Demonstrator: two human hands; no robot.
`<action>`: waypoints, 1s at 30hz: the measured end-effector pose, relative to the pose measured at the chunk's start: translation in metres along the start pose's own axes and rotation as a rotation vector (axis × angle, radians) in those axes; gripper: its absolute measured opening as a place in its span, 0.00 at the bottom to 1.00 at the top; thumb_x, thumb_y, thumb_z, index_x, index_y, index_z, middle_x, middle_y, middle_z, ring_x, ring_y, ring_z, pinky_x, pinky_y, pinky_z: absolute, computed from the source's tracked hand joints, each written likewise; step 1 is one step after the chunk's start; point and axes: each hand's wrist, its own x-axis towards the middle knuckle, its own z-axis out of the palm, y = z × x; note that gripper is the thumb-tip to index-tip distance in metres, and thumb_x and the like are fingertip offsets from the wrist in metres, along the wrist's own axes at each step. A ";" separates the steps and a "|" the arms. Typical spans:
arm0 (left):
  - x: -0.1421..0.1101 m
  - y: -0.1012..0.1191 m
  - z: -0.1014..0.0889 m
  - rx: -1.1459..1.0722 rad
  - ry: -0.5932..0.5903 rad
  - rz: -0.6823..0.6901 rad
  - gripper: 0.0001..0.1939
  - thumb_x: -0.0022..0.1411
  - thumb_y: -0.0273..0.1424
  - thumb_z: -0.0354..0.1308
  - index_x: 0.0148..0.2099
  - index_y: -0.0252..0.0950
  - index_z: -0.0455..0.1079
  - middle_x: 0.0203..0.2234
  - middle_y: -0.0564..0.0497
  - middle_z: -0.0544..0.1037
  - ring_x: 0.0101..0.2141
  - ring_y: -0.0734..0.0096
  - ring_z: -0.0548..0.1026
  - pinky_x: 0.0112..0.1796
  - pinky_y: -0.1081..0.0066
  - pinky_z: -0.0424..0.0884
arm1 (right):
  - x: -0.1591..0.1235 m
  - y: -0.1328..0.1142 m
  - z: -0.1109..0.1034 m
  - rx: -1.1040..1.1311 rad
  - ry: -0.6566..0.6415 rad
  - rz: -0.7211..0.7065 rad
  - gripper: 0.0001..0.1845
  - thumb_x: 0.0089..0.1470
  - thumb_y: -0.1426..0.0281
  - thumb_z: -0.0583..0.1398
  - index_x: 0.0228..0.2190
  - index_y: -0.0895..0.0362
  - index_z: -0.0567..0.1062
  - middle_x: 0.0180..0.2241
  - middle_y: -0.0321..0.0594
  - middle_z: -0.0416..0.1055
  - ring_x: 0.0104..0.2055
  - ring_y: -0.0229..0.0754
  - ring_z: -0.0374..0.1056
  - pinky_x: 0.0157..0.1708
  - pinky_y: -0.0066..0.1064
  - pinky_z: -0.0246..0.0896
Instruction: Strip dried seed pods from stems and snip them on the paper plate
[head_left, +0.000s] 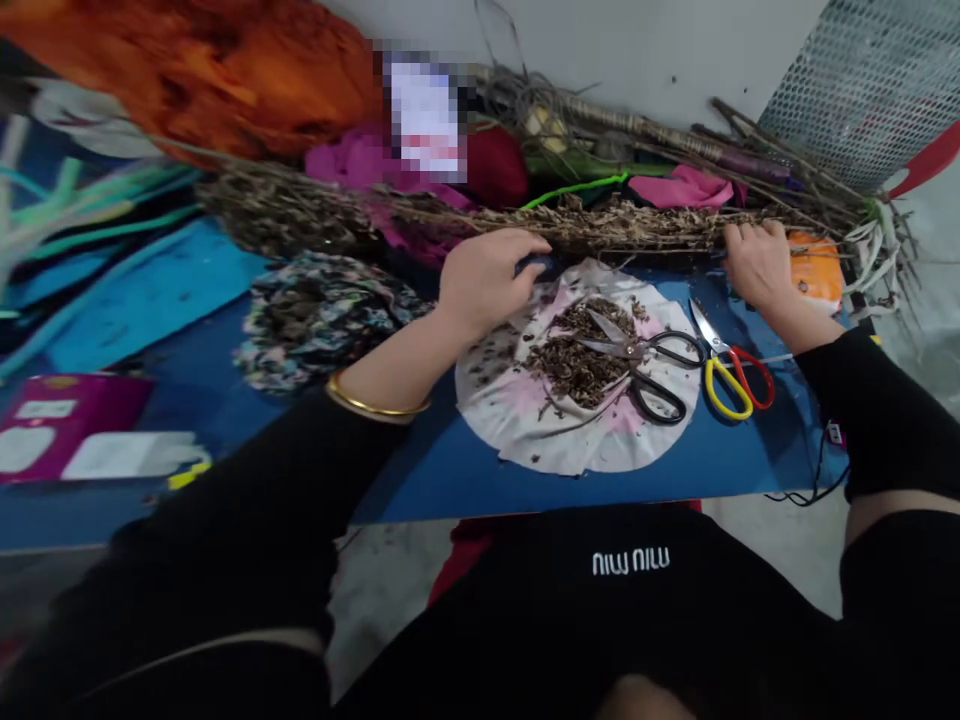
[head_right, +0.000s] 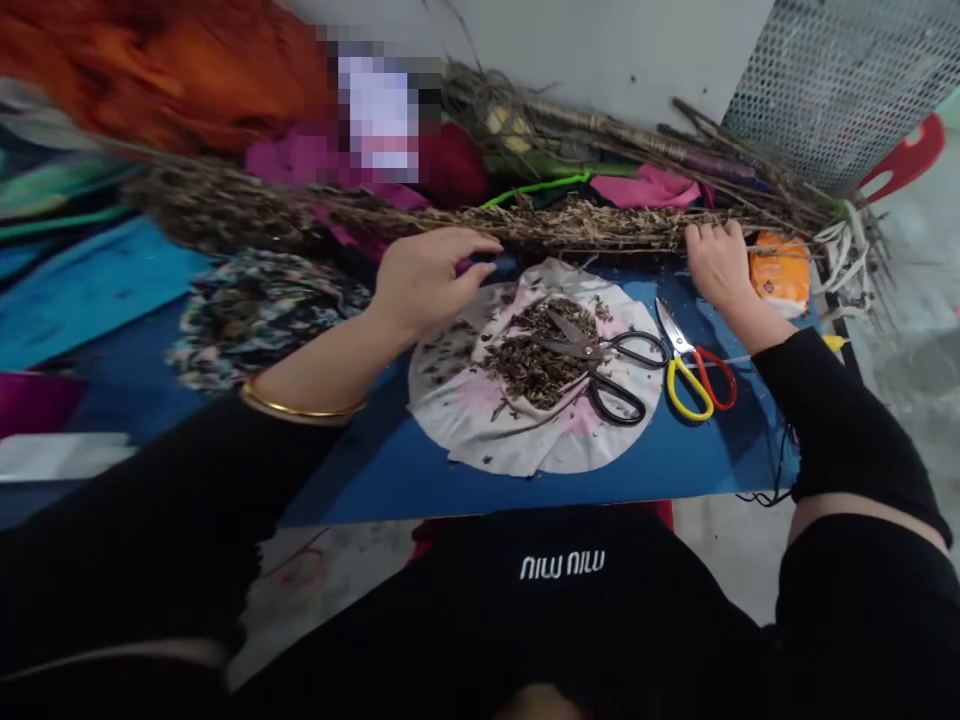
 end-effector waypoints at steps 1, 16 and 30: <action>0.002 -0.002 0.001 -0.001 0.015 0.001 0.20 0.66 0.33 0.57 0.55 0.42 0.84 0.57 0.47 0.84 0.60 0.51 0.79 0.62 0.56 0.72 | 0.001 0.000 0.008 0.013 0.044 0.024 0.20 0.70 0.74 0.47 0.52 0.66 0.74 0.46 0.57 0.77 0.46 0.52 0.70 0.55 0.47 0.56; 0.028 -0.005 -0.013 -0.259 -0.013 -0.097 0.17 0.63 0.30 0.60 0.50 0.35 0.85 0.49 0.44 0.87 0.48 0.58 0.83 0.56 0.61 0.75 | -0.039 0.061 -0.035 0.047 0.290 -0.161 0.20 0.69 0.72 0.53 0.47 0.50 0.84 0.42 0.44 0.81 0.39 0.45 0.69 0.43 0.36 0.55; 0.013 0.025 0.004 -0.180 -0.064 -0.023 0.17 0.64 0.31 0.59 0.49 0.37 0.86 0.49 0.45 0.88 0.50 0.56 0.84 0.56 0.65 0.74 | -0.108 0.063 -0.137 -0.163 0.329 -0.200 0.21 0.74 0.70 0.51 0.47 0.49 0.85 0.42 0.45 0.83 0.38 0.42 0.68 0.41 0.39 0.54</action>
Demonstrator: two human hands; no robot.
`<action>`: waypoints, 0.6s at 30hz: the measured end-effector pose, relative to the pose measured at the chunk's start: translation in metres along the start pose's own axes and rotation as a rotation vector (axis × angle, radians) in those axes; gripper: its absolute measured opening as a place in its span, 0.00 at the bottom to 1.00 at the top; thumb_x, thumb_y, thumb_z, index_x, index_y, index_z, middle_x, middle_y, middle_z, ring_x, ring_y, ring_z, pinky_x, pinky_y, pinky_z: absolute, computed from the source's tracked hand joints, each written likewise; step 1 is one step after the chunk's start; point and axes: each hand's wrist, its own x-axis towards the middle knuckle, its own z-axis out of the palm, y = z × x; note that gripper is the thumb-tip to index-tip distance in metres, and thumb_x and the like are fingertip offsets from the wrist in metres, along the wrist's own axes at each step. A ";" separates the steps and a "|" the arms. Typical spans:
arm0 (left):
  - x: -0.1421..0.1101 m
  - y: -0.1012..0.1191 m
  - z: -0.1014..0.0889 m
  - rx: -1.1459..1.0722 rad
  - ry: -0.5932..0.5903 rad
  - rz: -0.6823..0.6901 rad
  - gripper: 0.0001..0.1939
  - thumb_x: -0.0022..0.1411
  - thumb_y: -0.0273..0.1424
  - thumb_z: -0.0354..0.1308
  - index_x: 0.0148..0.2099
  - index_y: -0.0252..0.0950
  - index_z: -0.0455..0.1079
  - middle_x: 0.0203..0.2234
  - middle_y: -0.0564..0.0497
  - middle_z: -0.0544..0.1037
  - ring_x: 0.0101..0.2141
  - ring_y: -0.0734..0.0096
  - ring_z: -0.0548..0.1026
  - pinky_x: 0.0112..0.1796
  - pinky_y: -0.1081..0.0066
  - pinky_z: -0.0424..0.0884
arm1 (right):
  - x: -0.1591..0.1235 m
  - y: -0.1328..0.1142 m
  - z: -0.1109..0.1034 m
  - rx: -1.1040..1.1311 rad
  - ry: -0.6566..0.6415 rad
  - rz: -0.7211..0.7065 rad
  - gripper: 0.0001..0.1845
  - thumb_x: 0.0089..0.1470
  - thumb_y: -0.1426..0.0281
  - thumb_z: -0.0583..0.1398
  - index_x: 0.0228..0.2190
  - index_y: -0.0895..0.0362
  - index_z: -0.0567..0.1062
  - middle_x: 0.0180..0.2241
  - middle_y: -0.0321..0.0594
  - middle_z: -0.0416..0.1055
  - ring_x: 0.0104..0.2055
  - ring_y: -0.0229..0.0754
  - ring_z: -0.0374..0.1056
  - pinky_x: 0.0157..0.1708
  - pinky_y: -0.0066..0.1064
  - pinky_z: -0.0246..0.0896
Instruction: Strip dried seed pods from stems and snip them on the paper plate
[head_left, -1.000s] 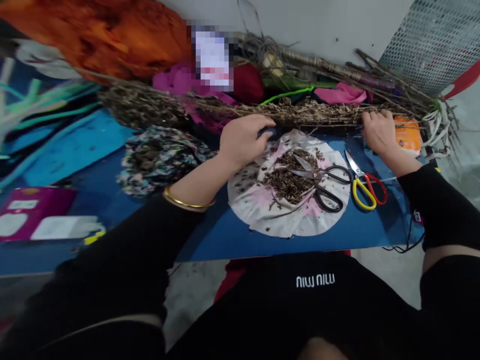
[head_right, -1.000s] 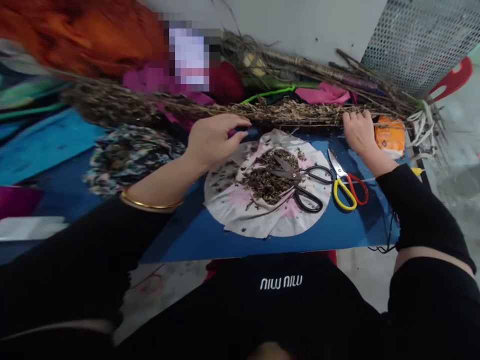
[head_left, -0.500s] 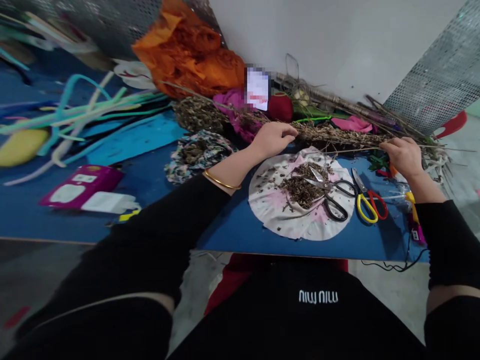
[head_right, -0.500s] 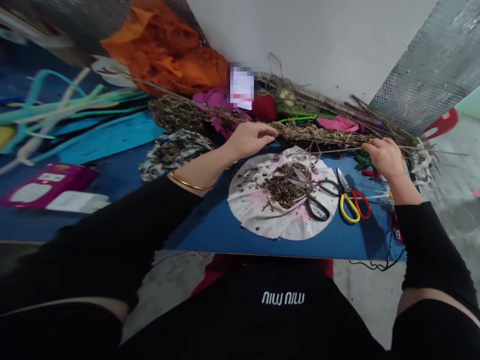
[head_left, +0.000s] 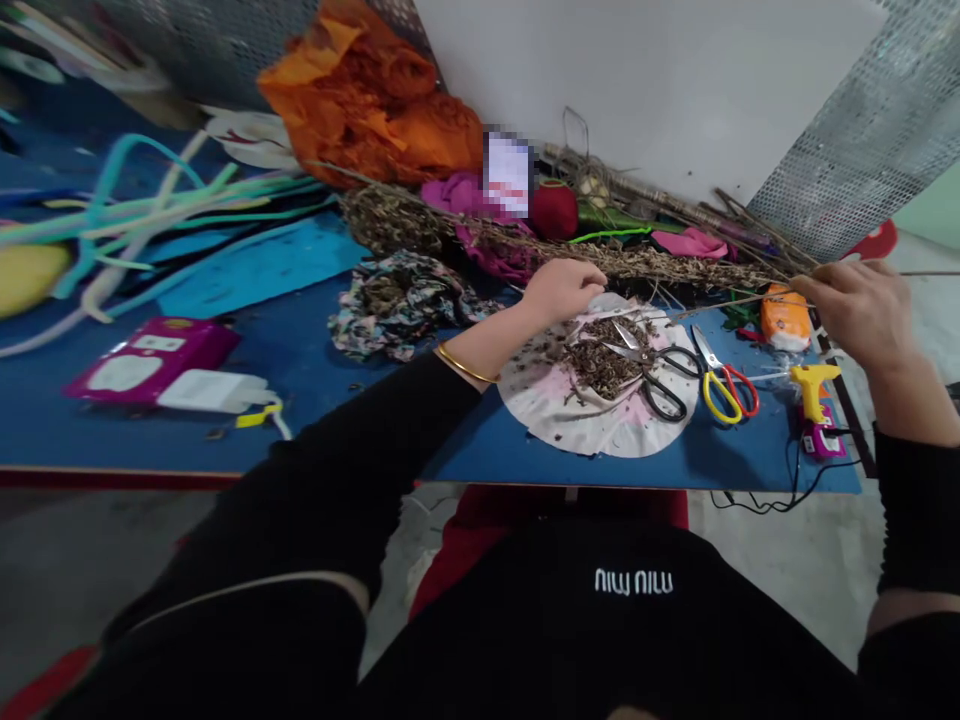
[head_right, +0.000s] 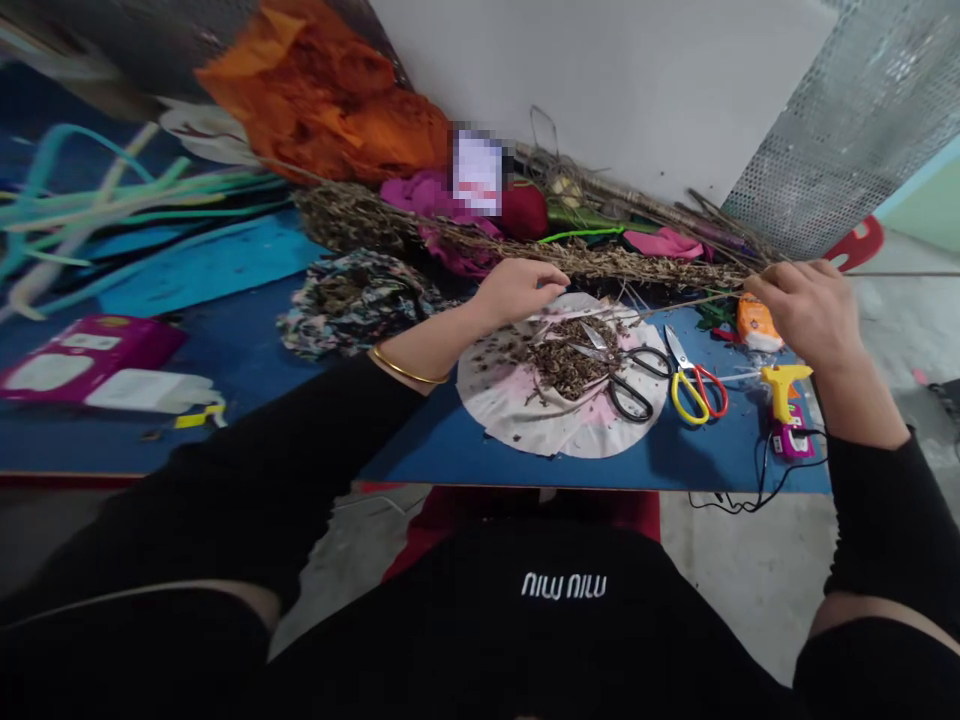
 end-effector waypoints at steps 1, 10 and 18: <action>-0.001 0.004 0.003 -0.007 -0.007 0.013 0.17 0.64 0.31 0.59 0.49 0.37 0.86 0.50 0.46 0.88 0.52 0.56 0.83 0.57 0.65 0.73 | -0.003 0.000 -0.006 -0.004 0.034 0.008 0.22 0.75 0.69 0.50 0.45 0.48 0.85 0.42 0.44 0.83 0.38 0.43 0.68 0.42 0.39 0.56; 0.004 0.063 0.040 -0.576 -0.127 -0.344 0.13 0.66 0.29 0.61 0.28 0.34 0.78 0.26 0.47 0.83 0.25 0.71 0.77 0.29 0.73 0.68 | -0.022 -0.007 -0.040 -0.004 0.150 0.085 0.20 0.74 0.66 0.52 0.41 0.44 0.85 0.41 0.42 0.83 0.37 0.43 0.71 0.42 0.41 0.59; -0.002 0.066 0.014 -0.741 -0.076 -0.376 0.10 0.53 0.22 0.62 0.21 0.34 0.77 0.11 0.57 0.64 0.15 0.80 0.56 0.21 0.72 0.51 | -0.021 -0.011 -0.043 -0.022 0.159 0.145 0.20 0.74 0.64 0.53 0.43 0.48 0.86 0.39 0.45 0.83 0.36 0.44 0.70 0.40 0.39 0.58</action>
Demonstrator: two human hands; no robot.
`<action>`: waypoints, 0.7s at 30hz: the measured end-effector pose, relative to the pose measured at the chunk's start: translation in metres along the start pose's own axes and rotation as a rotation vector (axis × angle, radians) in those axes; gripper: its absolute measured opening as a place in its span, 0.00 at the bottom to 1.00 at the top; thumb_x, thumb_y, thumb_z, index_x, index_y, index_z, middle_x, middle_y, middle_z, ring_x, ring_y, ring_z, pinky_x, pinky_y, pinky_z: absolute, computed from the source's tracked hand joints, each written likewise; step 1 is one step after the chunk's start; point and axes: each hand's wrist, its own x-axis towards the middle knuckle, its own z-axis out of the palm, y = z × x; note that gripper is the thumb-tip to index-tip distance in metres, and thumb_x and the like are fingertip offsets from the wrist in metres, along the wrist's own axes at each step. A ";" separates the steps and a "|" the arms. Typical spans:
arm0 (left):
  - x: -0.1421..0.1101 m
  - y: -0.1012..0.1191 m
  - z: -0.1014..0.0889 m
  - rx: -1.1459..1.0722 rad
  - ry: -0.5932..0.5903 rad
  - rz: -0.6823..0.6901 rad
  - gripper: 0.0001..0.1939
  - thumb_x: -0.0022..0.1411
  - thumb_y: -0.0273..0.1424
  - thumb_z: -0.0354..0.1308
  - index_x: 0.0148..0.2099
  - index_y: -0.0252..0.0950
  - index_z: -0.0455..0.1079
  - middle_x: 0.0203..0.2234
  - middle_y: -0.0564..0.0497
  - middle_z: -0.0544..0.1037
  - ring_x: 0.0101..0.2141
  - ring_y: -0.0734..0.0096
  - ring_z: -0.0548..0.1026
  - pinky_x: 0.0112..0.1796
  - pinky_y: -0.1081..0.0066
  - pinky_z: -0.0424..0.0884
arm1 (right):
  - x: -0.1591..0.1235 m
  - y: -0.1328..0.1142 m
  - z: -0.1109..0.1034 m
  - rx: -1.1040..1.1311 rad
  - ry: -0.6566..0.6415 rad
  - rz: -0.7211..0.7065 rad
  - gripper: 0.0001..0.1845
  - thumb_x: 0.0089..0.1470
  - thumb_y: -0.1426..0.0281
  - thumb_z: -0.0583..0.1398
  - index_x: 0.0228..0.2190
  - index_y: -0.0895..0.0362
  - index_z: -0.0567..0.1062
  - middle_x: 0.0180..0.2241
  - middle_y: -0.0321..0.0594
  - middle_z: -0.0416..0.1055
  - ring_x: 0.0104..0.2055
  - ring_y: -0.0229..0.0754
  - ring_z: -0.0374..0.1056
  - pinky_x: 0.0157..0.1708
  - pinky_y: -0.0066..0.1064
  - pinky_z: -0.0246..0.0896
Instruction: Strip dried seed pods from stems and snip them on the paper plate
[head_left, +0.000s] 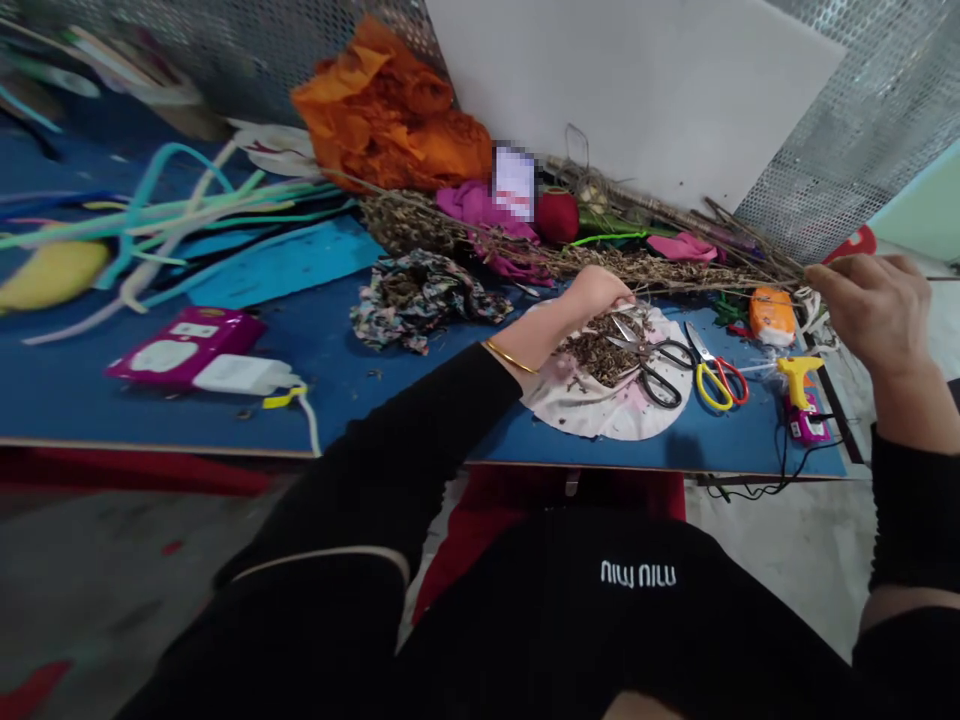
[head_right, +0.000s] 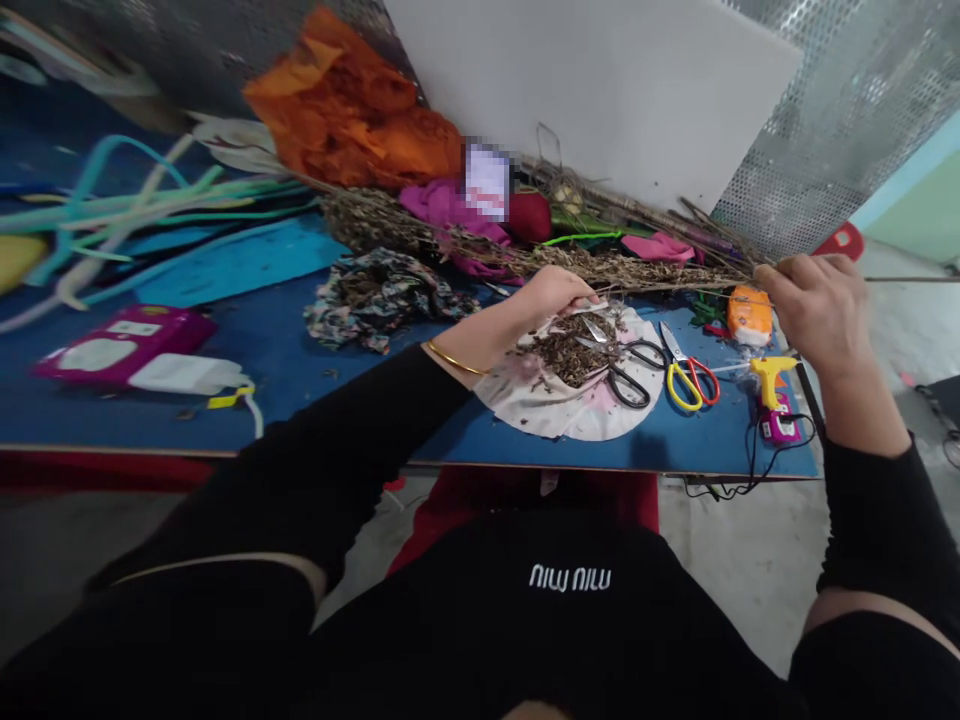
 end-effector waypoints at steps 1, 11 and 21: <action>-0.001 0.002 -0.007 -0.005 -0.014 0.001 0.09 0.53 0.23 0.62 0.21 0.34 0.76 0.11 0.57 0.63 0.15 0.80 0.56 0.21 0.72 0.51 | 0.003 -0.001 0.002 0.005 -0.017 0.015 0.20 0.74 0.65 0.53 0.44 0.49 0.86 0.39 0.45 0.83 0.36 0.44 0.70 0.40 0.39 0.57; -0.051 0.022 -0.068 0.188 -0.138 0.068 0.12 0.64 0.36 0.66 0.30 0.36 0.82 0.20 0.48 0.76 0.21 0.72 0.71 0.29 0.66 0.69 | 0.018 -0.022 0.024 0.132 -0.117 0.038 0.22 0.73 0.63 0.52 0.51 0.51 0.85 0.43 0.45 0.83 0.33 0.42 0.63 0.36 0.35 0.52; -0.087 0.006 -0.069 0.179 -0.073 0.234 0.11 0.65 0.33 0.61 0.32 0.33 0.80 0.18 0.53 0.72 0.20 0.78 0.66 0.24 0.75 0.60 | 0.029 -0.063 0.021 0.258 -0.093 -0.076 0.25 0.73 0.56 0.51 0.52 0.53 0.83 0.44 0.48 0.81 0.42 0.49 0.71 0.43 0.39 0.57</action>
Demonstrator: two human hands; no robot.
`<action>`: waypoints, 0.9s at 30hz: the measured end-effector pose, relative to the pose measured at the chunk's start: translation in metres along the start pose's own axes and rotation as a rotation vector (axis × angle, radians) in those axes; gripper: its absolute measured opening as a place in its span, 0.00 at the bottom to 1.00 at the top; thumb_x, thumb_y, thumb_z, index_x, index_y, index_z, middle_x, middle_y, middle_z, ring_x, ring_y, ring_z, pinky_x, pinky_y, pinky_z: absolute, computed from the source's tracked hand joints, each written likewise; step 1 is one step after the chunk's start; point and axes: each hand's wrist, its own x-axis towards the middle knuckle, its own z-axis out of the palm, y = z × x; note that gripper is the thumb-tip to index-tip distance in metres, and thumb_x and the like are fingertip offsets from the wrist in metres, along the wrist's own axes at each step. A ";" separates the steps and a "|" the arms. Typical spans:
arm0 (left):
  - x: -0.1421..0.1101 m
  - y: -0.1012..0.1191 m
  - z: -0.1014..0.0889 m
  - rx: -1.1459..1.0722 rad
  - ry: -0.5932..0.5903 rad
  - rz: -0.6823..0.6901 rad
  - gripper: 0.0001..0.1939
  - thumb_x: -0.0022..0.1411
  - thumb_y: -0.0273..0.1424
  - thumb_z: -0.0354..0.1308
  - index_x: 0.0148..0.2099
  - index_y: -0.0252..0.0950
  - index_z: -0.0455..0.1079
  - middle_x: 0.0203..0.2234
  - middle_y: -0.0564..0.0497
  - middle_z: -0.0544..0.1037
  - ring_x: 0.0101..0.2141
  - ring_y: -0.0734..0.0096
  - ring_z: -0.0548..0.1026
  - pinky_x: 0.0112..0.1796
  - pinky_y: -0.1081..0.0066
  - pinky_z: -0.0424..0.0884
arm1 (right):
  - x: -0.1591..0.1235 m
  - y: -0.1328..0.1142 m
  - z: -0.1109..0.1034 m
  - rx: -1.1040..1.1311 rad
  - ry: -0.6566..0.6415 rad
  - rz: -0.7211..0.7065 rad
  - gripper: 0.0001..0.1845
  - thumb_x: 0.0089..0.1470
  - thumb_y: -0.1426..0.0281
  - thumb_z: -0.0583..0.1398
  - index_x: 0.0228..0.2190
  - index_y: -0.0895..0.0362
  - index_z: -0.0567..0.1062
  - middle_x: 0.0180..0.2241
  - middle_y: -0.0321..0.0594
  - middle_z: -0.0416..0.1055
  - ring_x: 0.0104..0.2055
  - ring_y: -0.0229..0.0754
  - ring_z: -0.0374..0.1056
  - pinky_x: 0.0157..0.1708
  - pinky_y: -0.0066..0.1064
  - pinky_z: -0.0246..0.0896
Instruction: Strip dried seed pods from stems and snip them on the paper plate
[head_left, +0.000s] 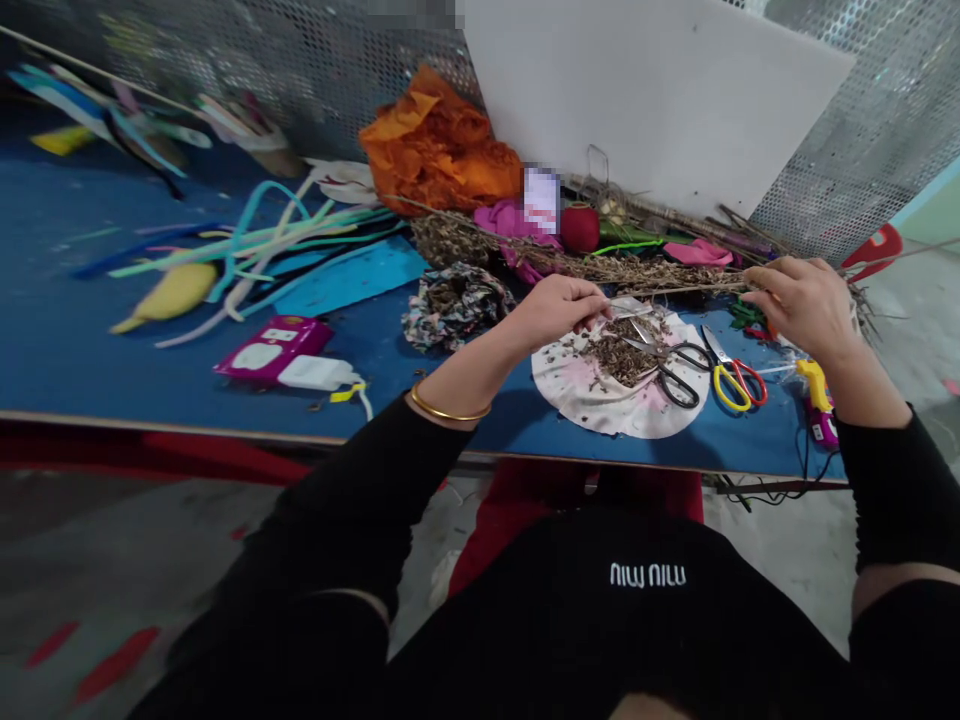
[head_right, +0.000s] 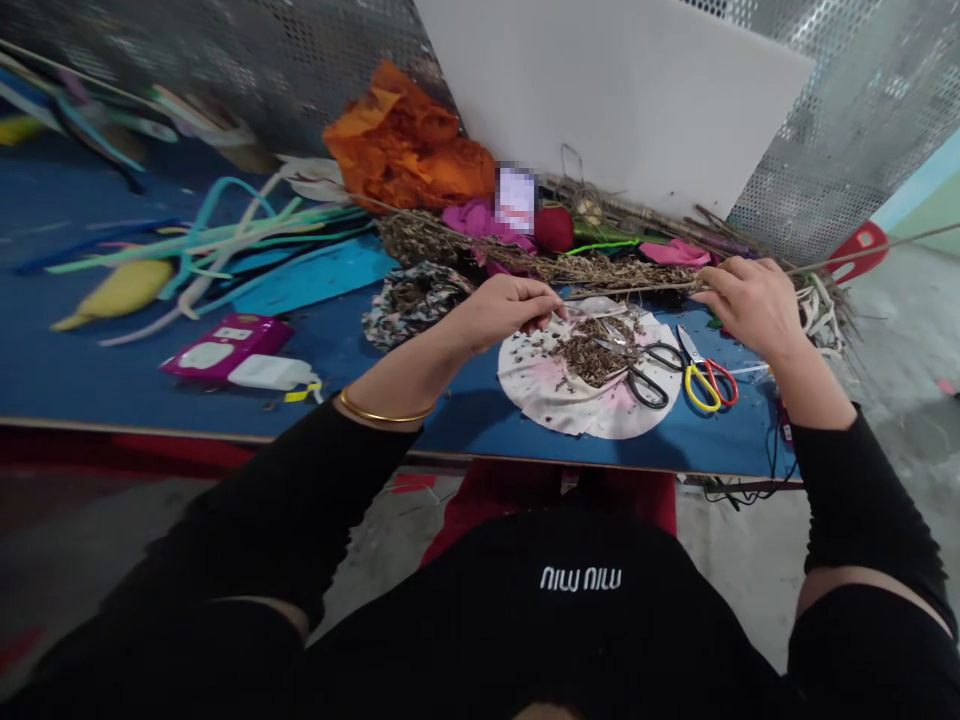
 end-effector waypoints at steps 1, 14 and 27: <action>-0.002 -0.001 0.001 0.000 0.016 0.009 0.12 0.65 0.33 0.61 0.32 0.33 0.80 0.18 0.53 0.72 0.20 0.78 0.66 0.24 0.75 0.60 | 0.002 -0.008 0.000 0.007 0.010 -0.015 0.25 0.72 0.55 0.52 0.53 0.54 0.83 0.44 0.49 0.80 0.44 0.50 0.71 0.45 0.40 0.57; -0.014 -0.017 0.009 -0.331 0.107 -0.209 0.12 0.68 0.33 0.65 0.32 0.33 0.75 0.25 0.47 0.82 0.23 0.76 0.76 0.26 0.76 0.67 | 0.009 -0.053 0.011 0.059 0.071 -0.098 0.24 0.73 0.68 0.48 0.47 0.52 0.84 0.36 0.44 0.78 0.36 0.44 0.66 0.33 0.35 0.47; -0.014 -0.025 0.019 -0.522 0.522 -0.053 0.16 0.71 0.23 0.59 0.28 0.36 0.72 0.17 0.56 0.69 0.19 0.79 0.65 0.24 0.81 0.67 | -0.015 -0.058 0.007 0.047 -0.019 -0.115 0.23 0.73 0.69 0.48 0.48 0.51 0.84 0.37 0.43 0.77 0.36 0.40 0.67 0.29 0.34 0.42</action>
